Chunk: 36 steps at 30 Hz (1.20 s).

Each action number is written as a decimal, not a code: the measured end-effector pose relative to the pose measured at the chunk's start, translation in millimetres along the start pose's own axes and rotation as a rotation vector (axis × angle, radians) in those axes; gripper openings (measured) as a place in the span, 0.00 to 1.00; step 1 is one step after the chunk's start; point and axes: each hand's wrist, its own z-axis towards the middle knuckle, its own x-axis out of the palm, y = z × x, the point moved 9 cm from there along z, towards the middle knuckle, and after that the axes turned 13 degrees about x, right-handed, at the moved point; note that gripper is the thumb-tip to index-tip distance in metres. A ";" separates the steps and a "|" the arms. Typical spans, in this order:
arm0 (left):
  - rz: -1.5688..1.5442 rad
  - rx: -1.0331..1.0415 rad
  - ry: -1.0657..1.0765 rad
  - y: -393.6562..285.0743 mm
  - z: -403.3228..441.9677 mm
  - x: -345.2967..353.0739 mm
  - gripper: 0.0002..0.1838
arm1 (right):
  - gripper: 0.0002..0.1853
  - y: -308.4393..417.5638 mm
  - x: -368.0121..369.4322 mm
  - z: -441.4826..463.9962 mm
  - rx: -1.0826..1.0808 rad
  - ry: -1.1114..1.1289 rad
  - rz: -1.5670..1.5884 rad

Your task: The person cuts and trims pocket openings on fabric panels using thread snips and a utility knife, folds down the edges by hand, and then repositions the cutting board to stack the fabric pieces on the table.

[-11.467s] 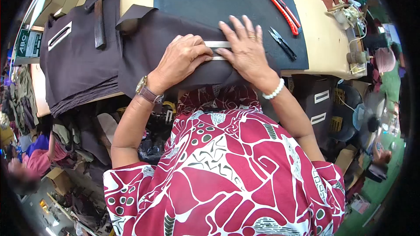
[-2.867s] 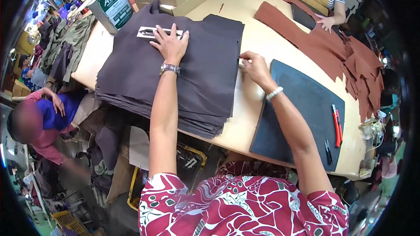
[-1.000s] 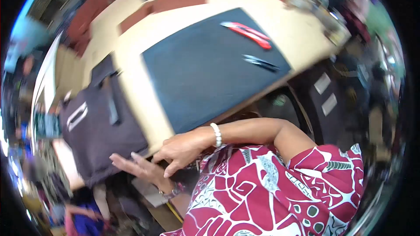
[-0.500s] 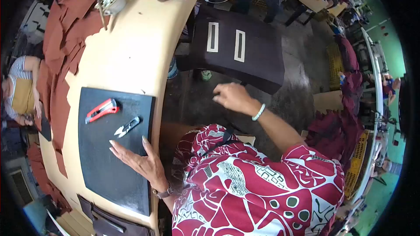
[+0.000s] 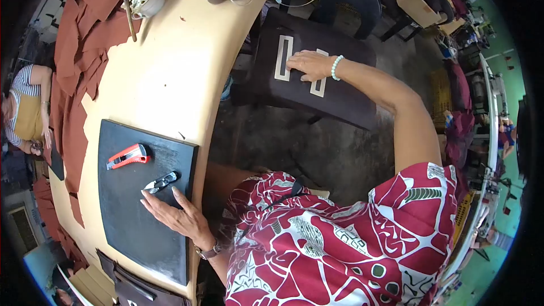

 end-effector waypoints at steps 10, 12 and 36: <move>0.072 0.061 -0.025 6.4 1.1 3.9 0.31 | 0.09 4.3 20.5 -18.1 -0.089 0.215 -0.179; 0.072 0.060 -0.010 3.3 2.0 4.1 0.31 | 0.08 -2.7 30.4 -60.2 -0.042 0.323 -0.329; -1.415 0.084 1.007 -78.4 -37.7 17.3 0.28 | 0.14 329.4 -134.5 -93.2 -0.559 -0.064 0.576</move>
